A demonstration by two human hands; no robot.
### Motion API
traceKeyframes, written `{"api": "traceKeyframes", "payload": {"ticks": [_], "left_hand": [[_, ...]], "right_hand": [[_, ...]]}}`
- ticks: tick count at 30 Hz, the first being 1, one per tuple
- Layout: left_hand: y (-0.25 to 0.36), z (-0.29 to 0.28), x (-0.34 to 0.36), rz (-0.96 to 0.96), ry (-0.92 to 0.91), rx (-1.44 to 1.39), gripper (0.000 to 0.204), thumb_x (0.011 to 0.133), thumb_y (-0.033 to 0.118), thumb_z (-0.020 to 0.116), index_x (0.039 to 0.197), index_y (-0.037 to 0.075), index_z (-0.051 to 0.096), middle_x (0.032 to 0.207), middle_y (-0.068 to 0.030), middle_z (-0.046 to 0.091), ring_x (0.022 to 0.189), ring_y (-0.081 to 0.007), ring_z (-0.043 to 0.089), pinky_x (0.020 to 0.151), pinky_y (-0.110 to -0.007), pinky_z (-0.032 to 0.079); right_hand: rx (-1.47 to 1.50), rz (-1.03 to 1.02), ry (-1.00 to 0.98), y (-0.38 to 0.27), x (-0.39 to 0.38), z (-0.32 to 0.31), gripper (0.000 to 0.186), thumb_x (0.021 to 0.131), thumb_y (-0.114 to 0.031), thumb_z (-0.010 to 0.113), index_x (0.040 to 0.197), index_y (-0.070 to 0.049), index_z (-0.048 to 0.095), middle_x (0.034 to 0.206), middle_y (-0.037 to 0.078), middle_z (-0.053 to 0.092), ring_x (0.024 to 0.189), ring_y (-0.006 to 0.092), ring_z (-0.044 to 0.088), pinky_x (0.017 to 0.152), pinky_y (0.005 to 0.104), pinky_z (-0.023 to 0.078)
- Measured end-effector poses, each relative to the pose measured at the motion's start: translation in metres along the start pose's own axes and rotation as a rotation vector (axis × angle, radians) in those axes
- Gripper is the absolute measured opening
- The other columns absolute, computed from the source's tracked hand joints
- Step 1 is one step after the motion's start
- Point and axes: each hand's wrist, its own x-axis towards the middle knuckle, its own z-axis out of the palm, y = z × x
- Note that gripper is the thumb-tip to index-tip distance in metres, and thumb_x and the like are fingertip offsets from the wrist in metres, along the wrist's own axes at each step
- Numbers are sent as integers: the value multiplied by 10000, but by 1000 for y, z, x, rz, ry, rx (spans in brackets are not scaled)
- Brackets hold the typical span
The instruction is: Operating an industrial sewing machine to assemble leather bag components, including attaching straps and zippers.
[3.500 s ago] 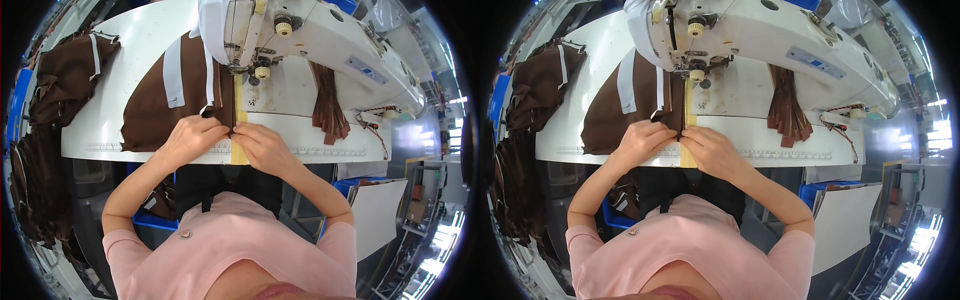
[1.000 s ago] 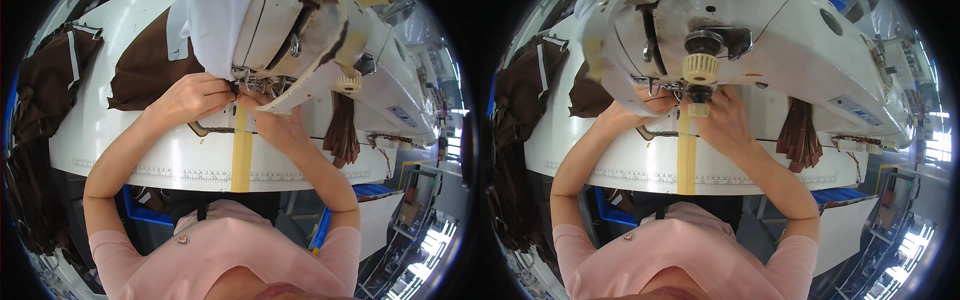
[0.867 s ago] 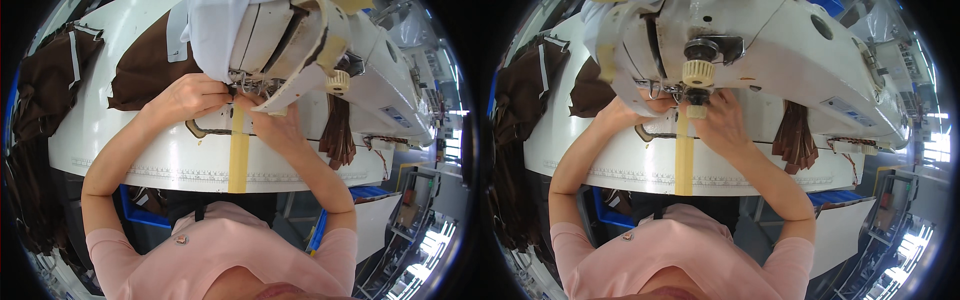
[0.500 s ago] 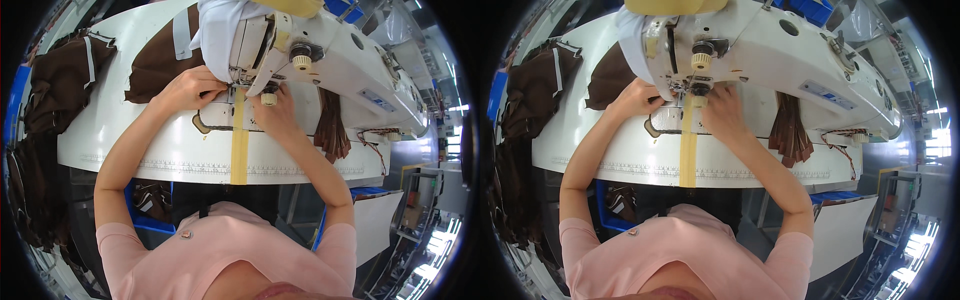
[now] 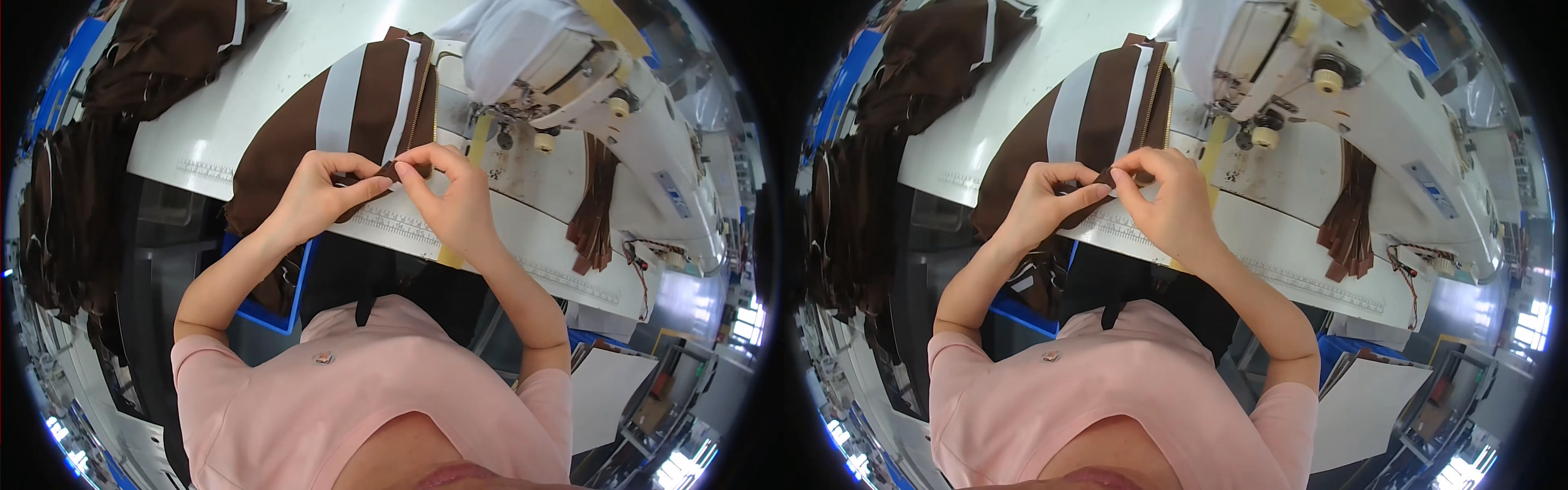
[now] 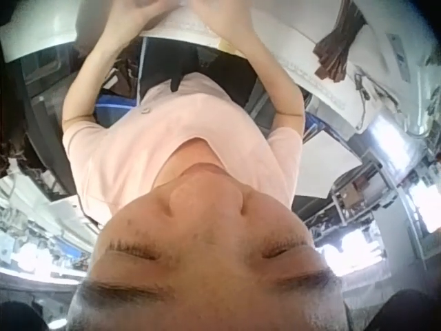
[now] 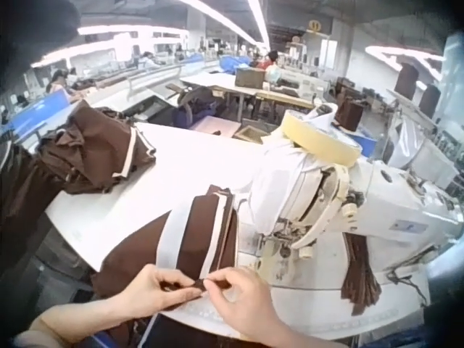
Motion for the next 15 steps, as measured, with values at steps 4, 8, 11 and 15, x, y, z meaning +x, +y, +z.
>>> {"api": "traceKeyframes", "payload": {"ticks": [4,8,11,15], "left_hand": [[-5,-17,-5,460,120,242,152,846,141,667,860,-7,698,733,-91,681,659,-172,602,601,-333,451],[-16,-58,31,587,812,1127,347,883,373,584,1144,145,610,1193,-134,598,1107,-373,526,916,-503,376],[-39,-36,24,616,699,966,354,888,362,586,1163,140,608,1139,-98,608,1169,-299,479,990,-469,313],[-10,-28,-23,432,429,548,203,865,278,631,941,104,705,963,-44,637,1042,-233,498,946,-388,294]], "right_hand": [[171,191,-79,4,-6,16,75,796,-83,653,845,-30,632,791,69,622,738,178,586,703,305,469],[109,124,-86,-10,-25,31,62,791,-63,645,847,-46,623,797,53,600,794,181,565,731,306,460],[59,63,-94,-16,-27,41,80,793,-44,644,870,-61,631,821,47,603,838,189,550,751,314,454],[22,48,-23,-12,-28,41,85,789,-43,667,868,-69,644,819,36,619,842,198,555,762,321,446]]}}
